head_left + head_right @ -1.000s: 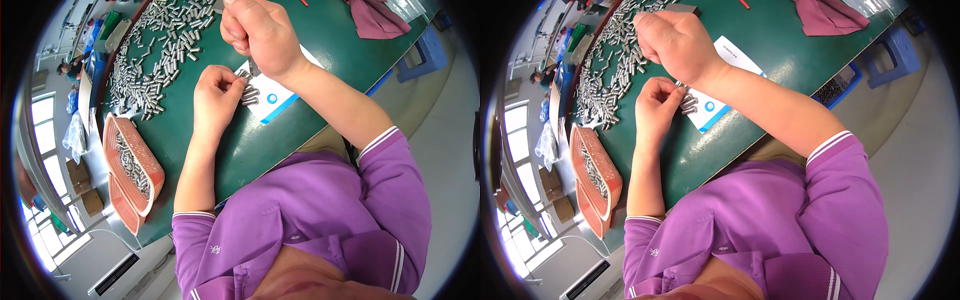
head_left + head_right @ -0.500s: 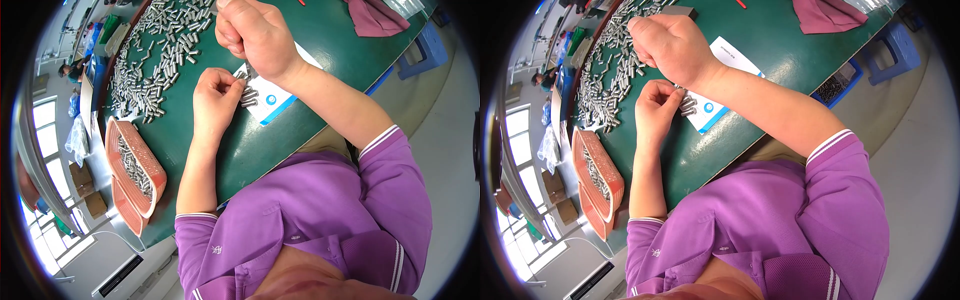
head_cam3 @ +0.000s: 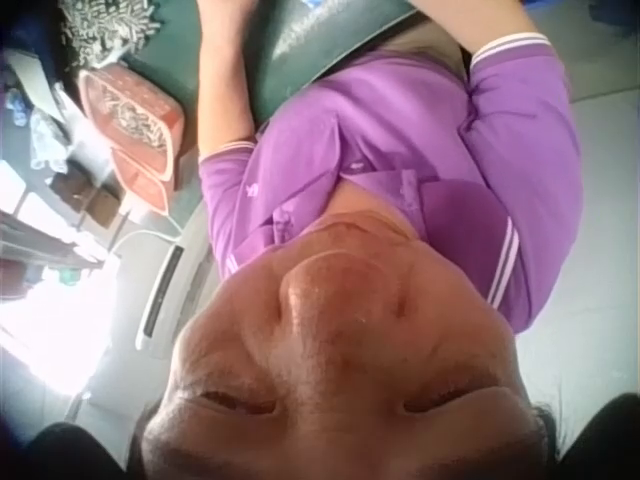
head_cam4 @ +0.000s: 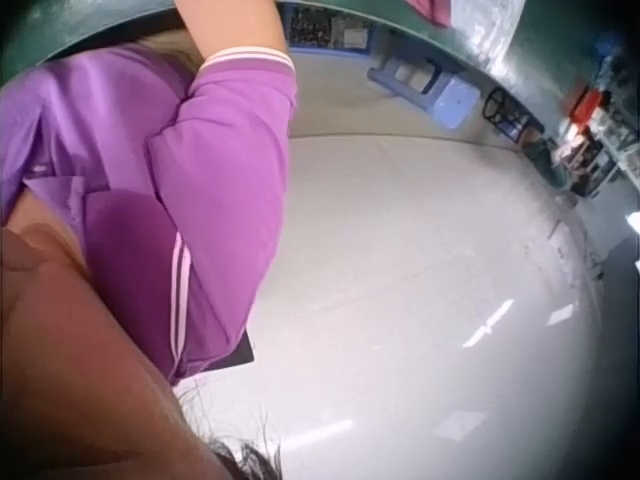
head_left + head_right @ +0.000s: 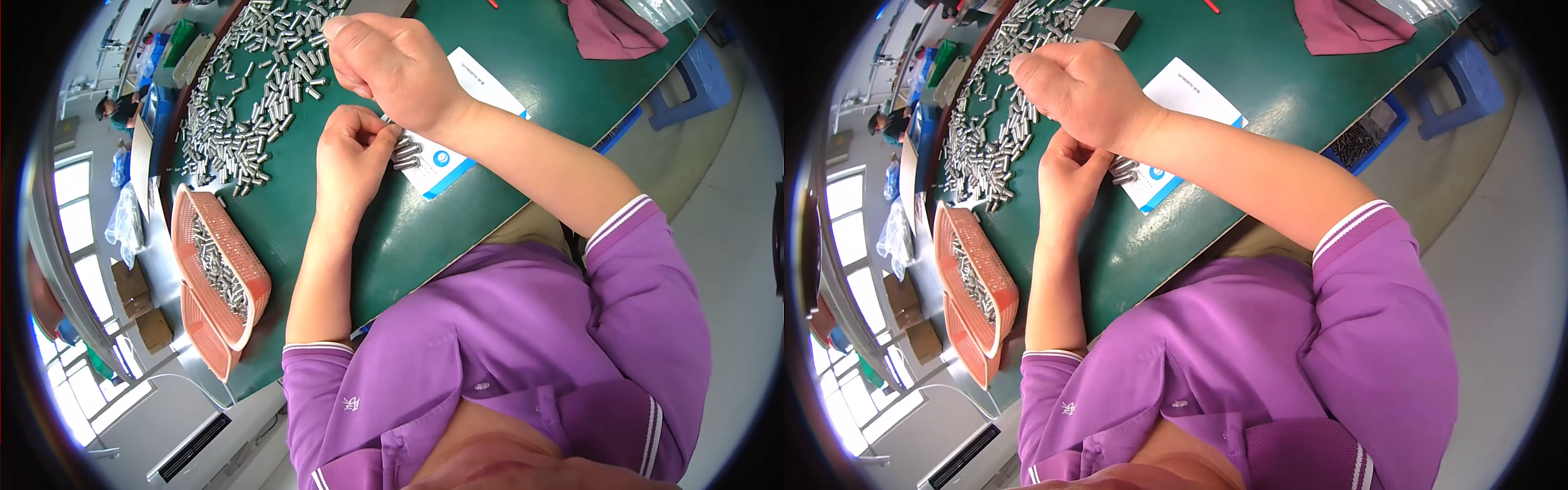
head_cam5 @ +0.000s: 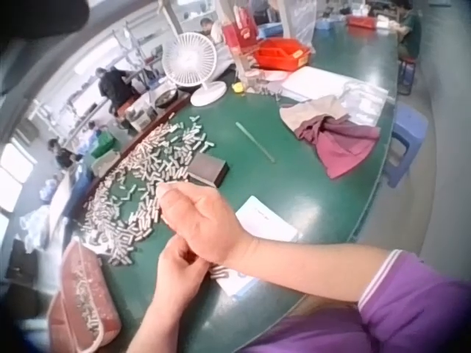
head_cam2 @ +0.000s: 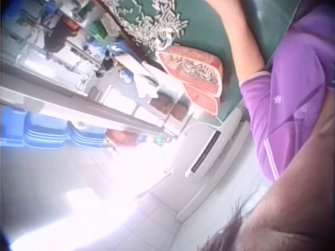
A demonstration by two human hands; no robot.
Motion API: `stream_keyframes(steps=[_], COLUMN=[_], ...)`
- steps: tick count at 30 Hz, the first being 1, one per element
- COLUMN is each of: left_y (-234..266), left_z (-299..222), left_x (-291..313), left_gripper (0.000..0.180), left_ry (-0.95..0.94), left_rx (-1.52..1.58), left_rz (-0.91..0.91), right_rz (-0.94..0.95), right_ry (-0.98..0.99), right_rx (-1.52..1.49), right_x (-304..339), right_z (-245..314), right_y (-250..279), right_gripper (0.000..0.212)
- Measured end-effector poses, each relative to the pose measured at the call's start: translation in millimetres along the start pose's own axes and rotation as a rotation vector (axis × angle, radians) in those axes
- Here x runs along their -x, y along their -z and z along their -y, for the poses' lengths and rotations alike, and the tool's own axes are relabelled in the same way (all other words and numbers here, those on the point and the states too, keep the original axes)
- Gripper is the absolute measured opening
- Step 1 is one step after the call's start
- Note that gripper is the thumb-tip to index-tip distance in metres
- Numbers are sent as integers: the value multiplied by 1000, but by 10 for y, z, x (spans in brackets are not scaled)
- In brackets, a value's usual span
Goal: The person inspects small metal pins and inserts them into a template card for quality control by hand.
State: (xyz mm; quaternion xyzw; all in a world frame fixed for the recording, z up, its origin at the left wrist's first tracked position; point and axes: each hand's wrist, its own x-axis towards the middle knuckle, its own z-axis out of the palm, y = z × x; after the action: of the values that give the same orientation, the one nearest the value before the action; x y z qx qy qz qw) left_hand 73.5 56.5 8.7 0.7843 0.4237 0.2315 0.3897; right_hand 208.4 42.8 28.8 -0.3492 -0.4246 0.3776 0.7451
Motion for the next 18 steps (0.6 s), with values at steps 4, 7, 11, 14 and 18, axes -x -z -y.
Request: stream_keyframes(steps=[4, 7, 11, 14, 18], left_y=[31, 117, 147, 110, 40], left_z=[-8, 25, -62, -73, -95], left_x=[48, 61, 69, 73, 86], left_gripper=[12, 12, 12, 10, 10], left_ry=[38, 5, -60, -77, -84], left_rx=[-46, -25, -60, -89, -111], left_rz=[23, 101, 165, 126, 55], right_rz=[5, -40, -56, -49, -22], right_ry=[-40, 33, 84, 30, -18], right_rx=[-131, -155, -227, -230, -196], right_x=[21, -40, -88, -89, -63], right_z=[71, 72, 59, 51, 45], right_y=[118, 115, 147, 145, 135], right_gripper=[43, 44, 43, 42, 42])
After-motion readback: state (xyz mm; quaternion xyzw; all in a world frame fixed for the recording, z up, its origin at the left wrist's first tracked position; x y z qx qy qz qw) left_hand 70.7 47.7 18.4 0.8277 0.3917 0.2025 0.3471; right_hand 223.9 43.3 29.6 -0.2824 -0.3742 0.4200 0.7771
